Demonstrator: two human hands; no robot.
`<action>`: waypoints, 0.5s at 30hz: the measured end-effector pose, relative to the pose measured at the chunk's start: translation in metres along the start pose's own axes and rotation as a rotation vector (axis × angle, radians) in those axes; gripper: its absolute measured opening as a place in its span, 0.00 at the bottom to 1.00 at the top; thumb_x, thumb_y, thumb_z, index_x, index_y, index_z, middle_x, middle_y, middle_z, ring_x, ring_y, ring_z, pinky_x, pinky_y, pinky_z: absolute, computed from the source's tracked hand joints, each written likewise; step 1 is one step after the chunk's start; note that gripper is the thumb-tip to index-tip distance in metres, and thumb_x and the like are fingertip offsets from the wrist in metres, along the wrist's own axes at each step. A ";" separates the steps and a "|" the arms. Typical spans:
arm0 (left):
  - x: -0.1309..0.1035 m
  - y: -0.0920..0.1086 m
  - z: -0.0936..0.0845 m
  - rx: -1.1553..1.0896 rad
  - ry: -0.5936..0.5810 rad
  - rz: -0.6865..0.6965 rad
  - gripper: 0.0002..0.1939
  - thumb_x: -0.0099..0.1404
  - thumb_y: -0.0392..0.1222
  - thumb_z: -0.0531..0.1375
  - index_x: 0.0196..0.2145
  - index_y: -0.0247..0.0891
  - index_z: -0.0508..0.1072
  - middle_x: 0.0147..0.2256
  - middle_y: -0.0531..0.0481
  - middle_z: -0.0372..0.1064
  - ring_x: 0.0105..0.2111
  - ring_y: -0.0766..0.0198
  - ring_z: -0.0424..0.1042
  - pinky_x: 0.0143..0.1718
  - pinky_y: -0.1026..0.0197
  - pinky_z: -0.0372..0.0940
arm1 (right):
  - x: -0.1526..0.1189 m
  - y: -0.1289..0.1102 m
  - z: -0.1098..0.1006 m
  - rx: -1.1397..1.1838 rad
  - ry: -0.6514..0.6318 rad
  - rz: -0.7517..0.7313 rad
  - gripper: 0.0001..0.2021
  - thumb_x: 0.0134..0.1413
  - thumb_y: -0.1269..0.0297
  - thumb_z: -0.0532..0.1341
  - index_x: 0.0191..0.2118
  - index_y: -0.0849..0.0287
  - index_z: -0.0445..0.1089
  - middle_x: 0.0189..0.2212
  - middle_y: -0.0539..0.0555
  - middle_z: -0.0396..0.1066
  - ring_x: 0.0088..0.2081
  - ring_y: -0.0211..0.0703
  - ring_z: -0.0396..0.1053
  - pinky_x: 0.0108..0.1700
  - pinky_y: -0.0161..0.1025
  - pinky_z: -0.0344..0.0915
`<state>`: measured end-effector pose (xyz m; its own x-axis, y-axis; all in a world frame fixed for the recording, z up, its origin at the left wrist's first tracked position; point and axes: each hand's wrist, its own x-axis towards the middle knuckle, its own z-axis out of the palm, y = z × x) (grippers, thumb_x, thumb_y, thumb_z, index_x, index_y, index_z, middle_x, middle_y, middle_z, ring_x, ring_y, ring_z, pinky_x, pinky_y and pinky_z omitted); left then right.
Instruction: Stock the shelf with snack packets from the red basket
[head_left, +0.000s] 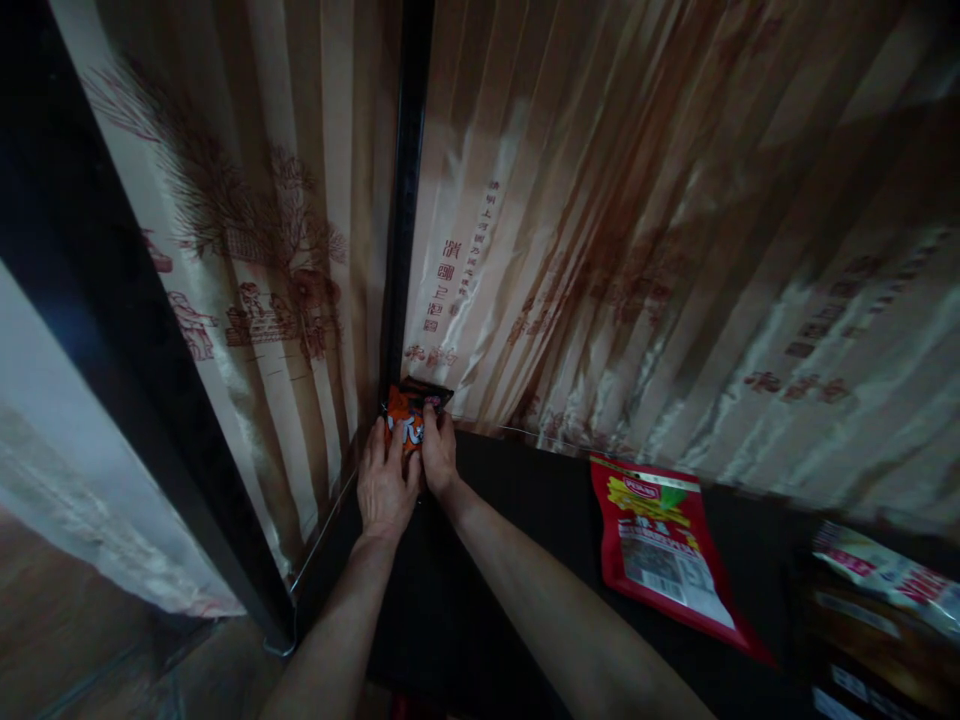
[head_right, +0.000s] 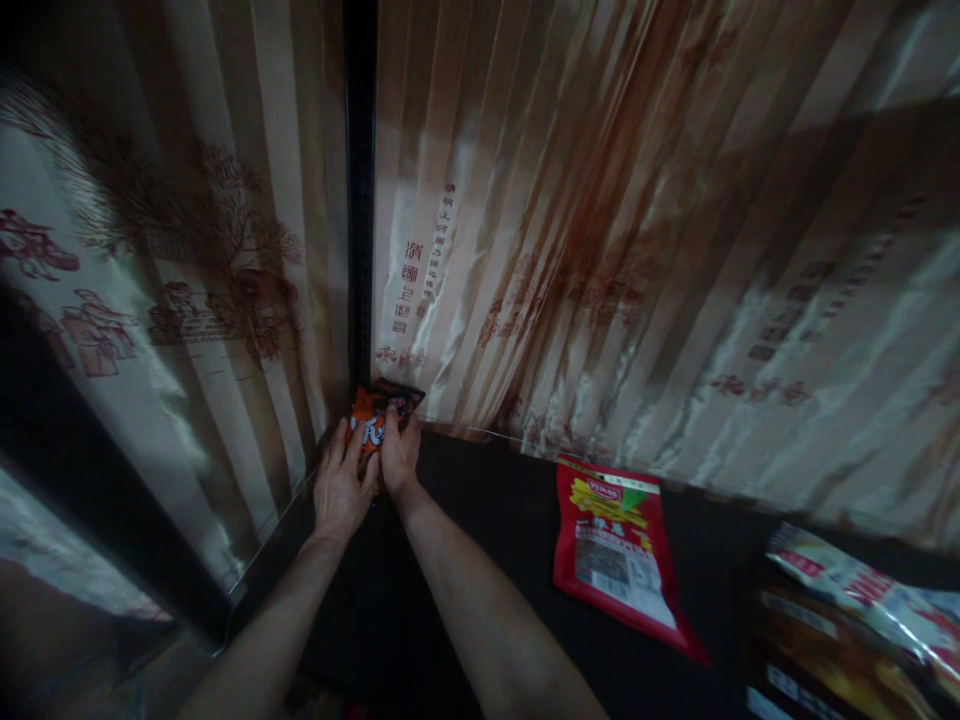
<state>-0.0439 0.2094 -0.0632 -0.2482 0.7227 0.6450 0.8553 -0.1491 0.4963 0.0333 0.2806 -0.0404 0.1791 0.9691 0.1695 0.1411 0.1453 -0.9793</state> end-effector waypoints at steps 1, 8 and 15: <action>0.000 -0.001 0.000 -0.012 -0.012 0.001 0.24 0.65 0.43 0.51 0.59 0.37 0.61 0.61 0.38 0.53 0.60 0.48 0.56 0.56 0.45 0.59 | -0.001 -0.002 0.000 -0.034 0.015 0.005 0.22 0.54 0.46 0.50 0.45 0.56 0.67 0.45 0.56 0.72 0.50 0.49 0.67 0.52 0.41 0.58; 0.001 0.001 -0.002 -0.042 -0.005 0.000 0.25 0.65 0.42 0.51 0.59 0.37 0.61 0.62 0.40 0.53 0.61 0.51 0.54 0.58 0.47 0.57 | -0.002 -0.008 -0.009 -0.048 -0.010 0.050 0.23 0.52 0.46 0.54 0.49 0.54 0.64 0.46 0.55 0.71 0.48 0.49 0.68 0.53 0.43 0.58; 0.001 0.004 -0.003 0.018 -0.012 0.046 0.29 0.64 0.41 0.52 0.61 0.27 0.54 0.62 0.32 0.51 0.62 0.49 0.51 0.59 0.48 0.54 | -0.004 -0.011 -0.015 -0.092 -0.076 0.065 0.25 0.52 0.46 0.55 0.53 0.54 0.64 0.48 0.54 0.70 0.52 0.49 0.66 0.56 0.44 0.56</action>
<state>-0.0421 0.2072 -0.0591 -0.2035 0.7234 0.6597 0.8736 -0.1701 0.4560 0.0453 0.2725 -0.0285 0.1171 0.9887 0.0936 0.2210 0.0660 -0.9730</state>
